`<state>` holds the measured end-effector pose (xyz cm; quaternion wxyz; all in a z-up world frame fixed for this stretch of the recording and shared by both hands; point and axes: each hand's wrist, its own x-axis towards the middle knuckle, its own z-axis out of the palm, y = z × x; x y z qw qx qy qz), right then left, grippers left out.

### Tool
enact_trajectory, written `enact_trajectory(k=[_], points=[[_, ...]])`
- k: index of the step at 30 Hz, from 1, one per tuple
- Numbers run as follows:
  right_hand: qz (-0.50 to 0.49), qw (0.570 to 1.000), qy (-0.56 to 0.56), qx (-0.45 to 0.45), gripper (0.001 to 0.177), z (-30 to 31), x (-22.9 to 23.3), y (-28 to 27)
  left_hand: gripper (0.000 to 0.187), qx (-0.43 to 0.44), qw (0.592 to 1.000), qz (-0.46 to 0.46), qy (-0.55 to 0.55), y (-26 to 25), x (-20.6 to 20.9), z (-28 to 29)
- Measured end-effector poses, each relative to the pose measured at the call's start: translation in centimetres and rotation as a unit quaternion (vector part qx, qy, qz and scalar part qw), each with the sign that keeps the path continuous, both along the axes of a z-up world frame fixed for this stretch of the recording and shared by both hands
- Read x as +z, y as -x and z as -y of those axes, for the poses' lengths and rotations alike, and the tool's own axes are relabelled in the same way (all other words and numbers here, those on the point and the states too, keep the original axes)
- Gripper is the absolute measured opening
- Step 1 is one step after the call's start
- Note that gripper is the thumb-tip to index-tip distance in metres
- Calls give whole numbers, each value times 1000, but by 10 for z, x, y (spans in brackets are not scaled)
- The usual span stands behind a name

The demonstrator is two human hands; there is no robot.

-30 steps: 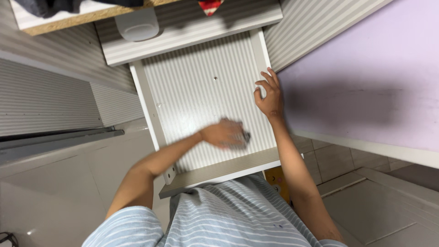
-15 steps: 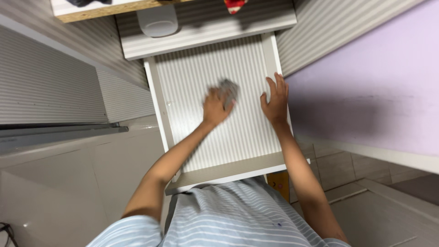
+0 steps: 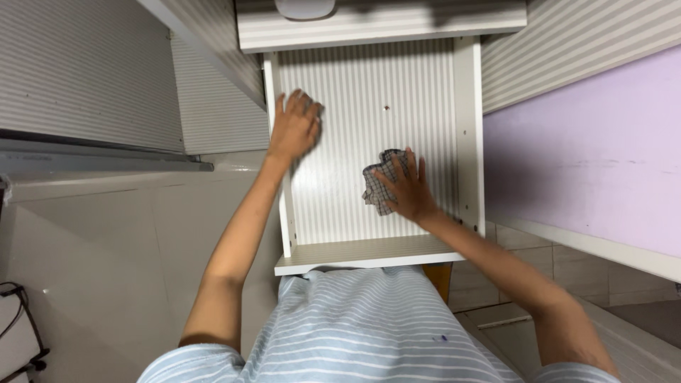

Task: The person wipes the inside of a white drawer with a cloth, then places several folded clothes into the drawer. The person closes the drawer, opens it again, removes some clothes, and finally sprays the drawer with a cleaning spray.

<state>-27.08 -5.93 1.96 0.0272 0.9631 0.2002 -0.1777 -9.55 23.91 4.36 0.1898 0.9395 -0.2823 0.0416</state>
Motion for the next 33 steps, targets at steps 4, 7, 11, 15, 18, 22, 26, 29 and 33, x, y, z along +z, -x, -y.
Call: enact_trajectory(k=[4,7,11,15,18,22,26,29,33], points=[[-9,996,-82,29,88,23,-17,-60,33,-16,998,-10,-62,-12,-8,-5],[79,985,-155,-17,91,24,-37,-99,27,28,998,-19,44,-15,-7,-5],[106,970,-184,-119,80,-32,-33,-104,26,56,994,-1,96,-21,-2,-18],[-32,956,-261,131,63,-60,-25,-45,26,69,995,-30,67,-30,-8,-5],[-55,913,-267,303,67,-60,-30,-21,26,72,994,-30,70,-29,-5,-4],[-43,918,-153,363,74,-17,-47,-52,26,76,994,-38,69,-25,2,-1],[104,984,-126,64,68,11,-50,-106,27,69,994,-53,61,-15,8,1],[271,926,-257,-55,78,-31,-58,-115,27,78,992,-58,78,-11,10,-2],[81,912,-392,84,53,-78,-48,-69,27,84,990,-65,90,-9,6,-2]])
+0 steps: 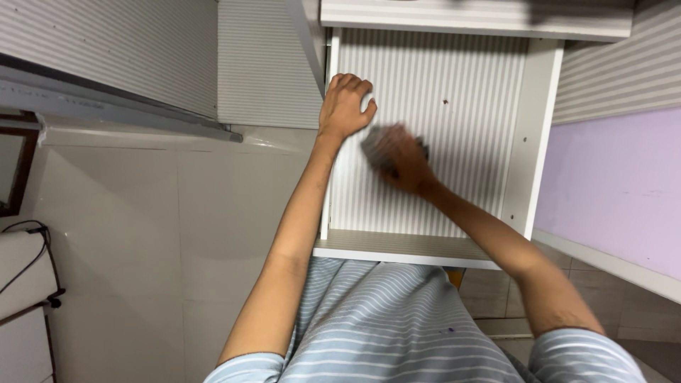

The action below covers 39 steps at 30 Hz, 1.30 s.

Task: The person wipes the inside of a white drawer with a cloth, then places several folded clothes into the drawer. The person closes the drawer, opens it again, removes some clothes, and finally sprays the drawer with a cleaning spray.

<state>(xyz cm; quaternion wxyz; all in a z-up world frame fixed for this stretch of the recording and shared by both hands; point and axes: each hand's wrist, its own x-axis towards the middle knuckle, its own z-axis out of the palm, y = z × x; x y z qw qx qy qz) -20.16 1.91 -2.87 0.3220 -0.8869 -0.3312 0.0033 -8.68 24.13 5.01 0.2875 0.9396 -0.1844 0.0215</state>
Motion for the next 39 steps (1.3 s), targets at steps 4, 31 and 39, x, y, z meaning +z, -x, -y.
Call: enact_trajectory(k=[4,31,39], points=[[16,949,153,276,73,24,-1,58,30,12,1000,3,11,3,-8,2],[-44,928,205,307,48,-36,-1,84,45,48,996,-5,-79,14,-9,5],[-7,902,207,378,50,25,-19,61,49,85,994,8,-64,17,-12,9]])
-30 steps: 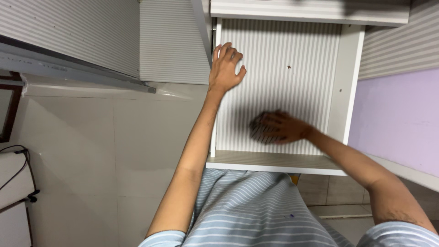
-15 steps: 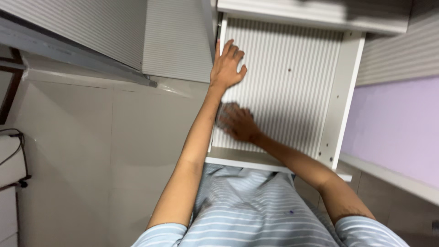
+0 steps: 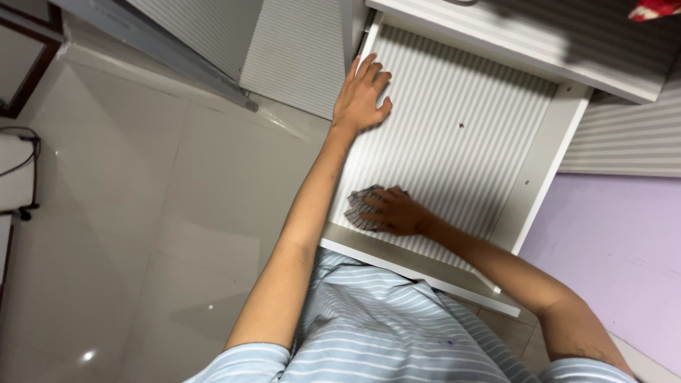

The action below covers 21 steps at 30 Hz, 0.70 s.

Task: The person wipes the inside of a white drawer with a cloth, then places several folded clothes into the drawer. The person closes the drawer, opens it again, removes some clothes, and finally sprays the drawer with a cleaning spray.

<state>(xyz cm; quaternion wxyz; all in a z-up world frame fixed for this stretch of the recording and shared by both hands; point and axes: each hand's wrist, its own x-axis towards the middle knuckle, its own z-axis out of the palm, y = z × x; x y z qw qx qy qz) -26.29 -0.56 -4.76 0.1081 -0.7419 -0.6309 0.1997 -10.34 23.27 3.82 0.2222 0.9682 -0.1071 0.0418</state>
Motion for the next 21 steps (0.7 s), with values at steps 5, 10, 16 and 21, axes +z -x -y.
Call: enact_trajectory(k=[5,10,16,21], points=[[32,998,-8,-50,54,-9,16,-68,50,2,1000,-2,18,-2,-1,0],[63,987,19,-144,56,-65,34,-55,50,-3,1000,5,-7,-4,-10,-1],[35,995,-35,-83,40,-82,35,31,51,-5,1000,7,-20,-1,-7,0],[-6,994,-104,-41,46,-27,-1,27,49,-12,1000,2,-24,-3,-8,-1]])
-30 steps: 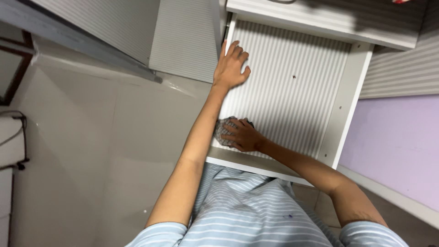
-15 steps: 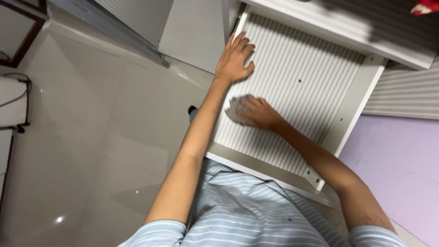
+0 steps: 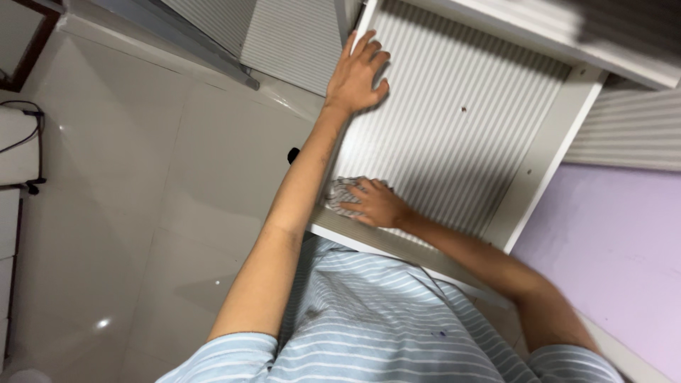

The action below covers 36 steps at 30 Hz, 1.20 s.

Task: The person wipes the inside of a white drawer with a cloth, then places several folded clothes into the drawer. The person closes the drawer, opens it again, removes some clothes, and finally sprays the drawer with a cleaning spray.

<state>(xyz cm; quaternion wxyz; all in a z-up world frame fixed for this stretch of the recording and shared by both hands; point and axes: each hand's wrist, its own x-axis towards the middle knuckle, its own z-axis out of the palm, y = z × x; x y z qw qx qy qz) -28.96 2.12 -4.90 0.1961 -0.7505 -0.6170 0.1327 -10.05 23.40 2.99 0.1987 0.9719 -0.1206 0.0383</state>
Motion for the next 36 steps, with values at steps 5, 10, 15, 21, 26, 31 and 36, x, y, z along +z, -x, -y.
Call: enact_trajectory(k=[5,10,15,21,26,31,36], points=[[30,998,-44,41,55,75,-21,-55,47,-5,1000,6,3,1,-1,1],[47,981,45,-185,54,88,-9,-114,45,-11,1000,27,11,0,-2,0],[45,935,70,-345,65,23,-15,-83,43,-16,999,36,8,-2,-6,-1],[-15,993,26,-113,56,26,-6,-4,40,-25,999,46,15,0,-4,-3],[-33,995,94,-7,53,84,4,-10,38,-24,998,39,33,1,-2,-2],[19,999,16,-45,51,110,-2,-41,37,-29,998,44,19,0,-2,-2],[34,985,90,-146,58,49,-10,-29,37,-41,998,41,-24,-1,-6,-1]])
